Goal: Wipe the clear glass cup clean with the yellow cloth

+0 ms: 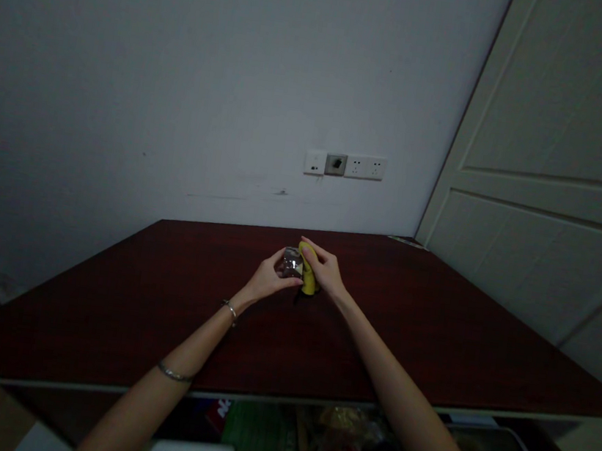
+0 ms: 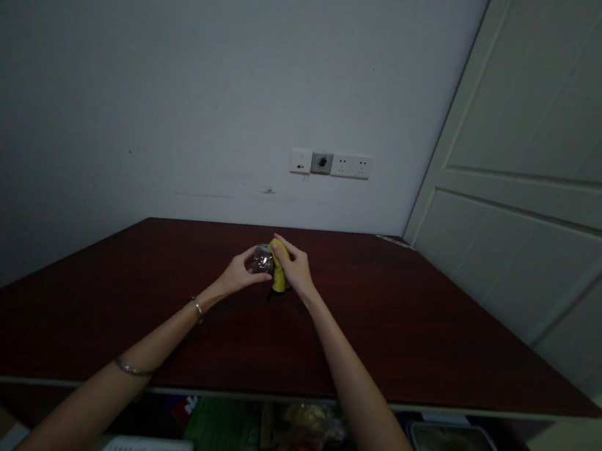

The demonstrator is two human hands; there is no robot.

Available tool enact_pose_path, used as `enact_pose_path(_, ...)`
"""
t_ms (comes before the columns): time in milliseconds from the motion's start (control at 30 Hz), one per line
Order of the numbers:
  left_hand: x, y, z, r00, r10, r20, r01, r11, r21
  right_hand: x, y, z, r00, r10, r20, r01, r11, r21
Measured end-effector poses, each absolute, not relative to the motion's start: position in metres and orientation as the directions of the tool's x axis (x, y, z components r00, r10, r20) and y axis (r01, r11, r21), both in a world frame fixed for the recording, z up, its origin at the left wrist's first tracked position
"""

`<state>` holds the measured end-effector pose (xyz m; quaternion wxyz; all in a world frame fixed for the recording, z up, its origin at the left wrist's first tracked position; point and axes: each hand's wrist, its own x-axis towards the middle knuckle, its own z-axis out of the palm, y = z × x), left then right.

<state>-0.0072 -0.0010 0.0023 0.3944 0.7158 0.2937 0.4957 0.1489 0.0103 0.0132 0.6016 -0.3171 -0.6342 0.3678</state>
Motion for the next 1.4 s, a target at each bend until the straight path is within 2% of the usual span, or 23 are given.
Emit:
enact_pose_path(133, -0.006, -0.008, 0.006, 0.337, 0.794, 0.506, 0.121, -0.570, 0.813, 0.147, 0.013, 0.012, 0.002, 0.855, 0.519, -0.055, 0.519, -0.853)
enact_pose_path(233, -0.008, -0.008, 0.007, 0.325, 0.775, 0.543, 0.168, -0.612, 0.773, 0.149, 0.011, 0.013, -0.021, 0.851, 0.524, -0.058, 0.522, -0.851)
enact_pose_path(467, -0.008, -0.001, -0.001, 0.311, 0.763, 0.567, 0.097, -0.619, 0.780, 0.153, 0.003, 0.017, -0.129, 0.718, 0.684, 0.036, 0.692, -0.721)
enact_pose_path(633, -0.006, -0.005, 0.000, 0.328, 0.775, 0.540, 0.090, -0.594, 0.799, 0.150, 0.010, 0.013, -0.010, 0.823, 0.568, -0.043, 0.567, -0.823)
enact_pose_path(733, -0.006, -0.005, 0.001, 0.333, 0.763, 0.554, 0.104, -0.614, 0.782, 0.150, 0.010, 0.013, -0.007, 0.839, 0.544, -0.060, 0.543, -0.838)
enact_pose_path(933, -0.008, -0.002, 0.001, 0.294, 0.750, 0.592, 0.153, -0.648, 0.746, 0.151, 0.002, 0.018, -0.114, 0.720, 0.684, 0.002, 0.689, -0.725)
enact_pose_path(1100, -0.008, -0.004, -0.001, 0.320, 0.712, 0.625, 0.219, -0.697, 0.683, 0.149, 0.008, 0.015, -0.005, 0.848, 0.531, -0.052, 0.530, -0.847)
enact_pose_path(1167, -0.008, -0.002, -0.004, 0.330, 0.701, 0.633, 0.244, -0.711, 0.660, 0.148, 0.009, 0.014, -0.005, 0.858, 0.513, -0.055, 0.512, -0.857)
enact_pose_path(1267, -0.010, 0.005, -0.010, 0.301, 0.690, 0.658, 0.286, -0.724, 0.628, 0.147, 0.001, 0.015, -0.059, 0.776, 0.628, 0.026, 0.630, -0.776)
enact_pose_path(1400, -0.011, 0.011, -0.016, 0.268, 0.668, 0.694, 0.313, -0.742, 0.593, 0.143, -0.013, 0.017, -0.176, 0.603, 0.778, 0.180, 0.797, -0.577)
